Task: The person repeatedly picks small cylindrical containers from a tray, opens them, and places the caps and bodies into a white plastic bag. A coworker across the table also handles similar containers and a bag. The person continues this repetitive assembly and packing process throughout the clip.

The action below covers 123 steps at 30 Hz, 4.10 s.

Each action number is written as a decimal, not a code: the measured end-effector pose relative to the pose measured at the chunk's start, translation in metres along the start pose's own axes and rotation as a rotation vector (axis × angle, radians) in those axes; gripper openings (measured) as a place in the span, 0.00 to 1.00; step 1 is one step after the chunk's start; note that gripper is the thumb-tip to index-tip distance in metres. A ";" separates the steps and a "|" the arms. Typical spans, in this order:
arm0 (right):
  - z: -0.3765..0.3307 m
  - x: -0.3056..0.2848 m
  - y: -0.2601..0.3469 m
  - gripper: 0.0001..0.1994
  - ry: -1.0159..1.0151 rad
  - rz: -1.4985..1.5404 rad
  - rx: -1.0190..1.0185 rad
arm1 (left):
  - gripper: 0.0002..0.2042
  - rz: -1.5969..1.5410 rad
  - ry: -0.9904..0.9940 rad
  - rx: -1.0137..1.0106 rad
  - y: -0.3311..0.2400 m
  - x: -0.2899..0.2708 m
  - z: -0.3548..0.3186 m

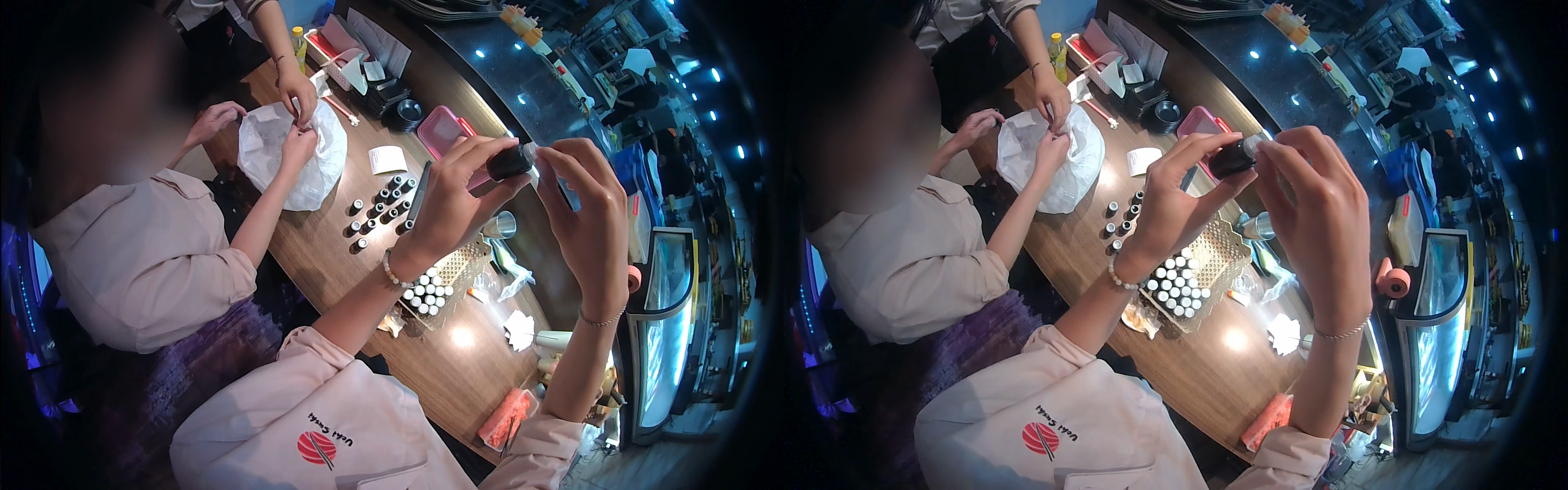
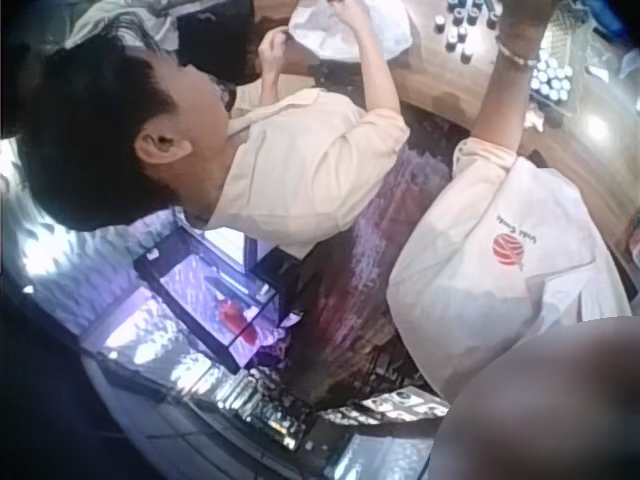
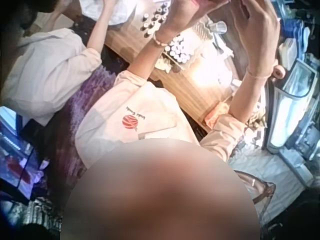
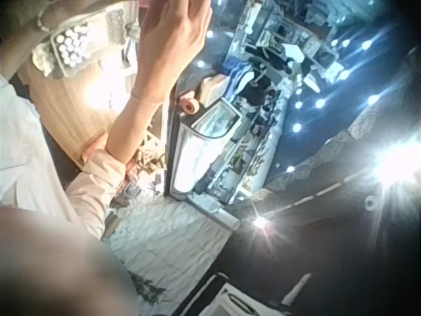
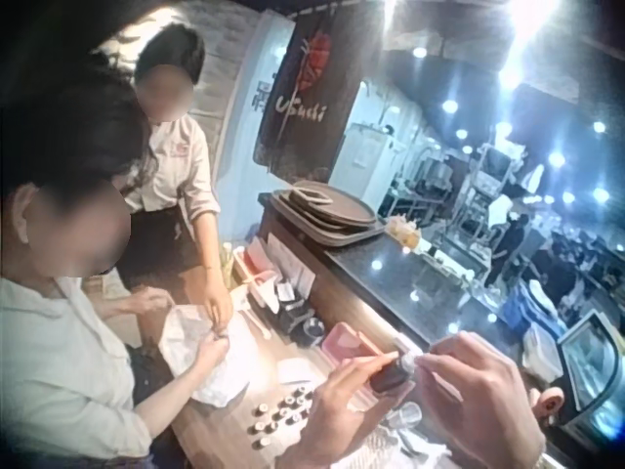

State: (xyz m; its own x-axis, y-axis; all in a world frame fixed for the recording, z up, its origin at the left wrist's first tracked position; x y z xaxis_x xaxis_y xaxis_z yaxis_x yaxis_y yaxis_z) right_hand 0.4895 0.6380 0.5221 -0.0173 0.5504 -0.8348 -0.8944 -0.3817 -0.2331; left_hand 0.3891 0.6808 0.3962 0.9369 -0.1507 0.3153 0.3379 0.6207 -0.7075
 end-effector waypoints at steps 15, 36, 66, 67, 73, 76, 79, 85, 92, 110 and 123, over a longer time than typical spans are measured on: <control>-0.011 -0.006 0.014 0.08 0.023 -0.083 -0.054 | 0.21 -0.004 0.026 0.031 -0.002 0.002 -0.012; -0.023 -0.008 0.017 0.12 -0.004 -0.128 -0.076 | 0.22 -0.009 0.030 0.027 -0.005 0.003 -0.019; -0.029 -0.001 0.020 0.13 -0.042 -0.157 -0.105 | 0.22 0.031 0.043 0.018 -0.005 0.002 -0.021; -0.030 0.000 0.018 0.14 -0.042 -0.156 -0.101 | 0.22 0.030 0.043 0.017 -0.004 0.002 -0.021; -0.028 0.000 0.023 0.17 -0.097 -0.180 -0.099 | 0.23 0.009 0.048 0.022 -0.005 0.000 -0.022; -0.029 0.001 0.024 0.17 -0.117 -0.180 -0.103 | 0.23 0.012 0.048 0.020 -0.004 -0.001 -0.023; -0.031 0.002 0.024 0.17 -0.145 -0.188 -0.098 | 0.24 0.017 0.041 0.023 -0.004 -0.002 -0.024; -0.035 -0.001 0.018 0.14 -0.208 -0.148 -0.032 | 0.24 0.039 0.033 0.033 -0.007 -0.002 -0.021; -0.034 0.000 0.012 0.14 -0.195 -0.127 -0.044 | 0.22 0.029 0.027 0.049 -0.007 -0.002 -0.021; -0.028 0.001 0.021 0.14 -0.042 -0.123 -0.106 | 0.21 -0.057 0.033 0.008 -0.007 -0.002 -0.022; -0.025 0.000 0.030 0.15 -0.080 -0.099 -0.194 | 0.20 -0.308 0.069 -0.121 0.002 0.005 -0.027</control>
State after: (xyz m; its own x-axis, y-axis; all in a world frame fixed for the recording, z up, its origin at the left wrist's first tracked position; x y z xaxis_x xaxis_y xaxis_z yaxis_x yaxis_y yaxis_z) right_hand 0.4741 0.6080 0.5025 0.0239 0.6466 -0.7625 -0.7911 -0.4541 -0.4098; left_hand 0.3973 0.6604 0.3791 0.7915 -0.3710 0.4857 0.6105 0.4424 -0.6570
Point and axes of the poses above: each hand's wrist, its own z-axis towards the middle knuckle, its own x-axis out of the palm, y = z × x, the point moved 8 cm from there along z, towards the middle knuckle, and after that the axes turned 13 degrees about -z, right-handed, at the moved point
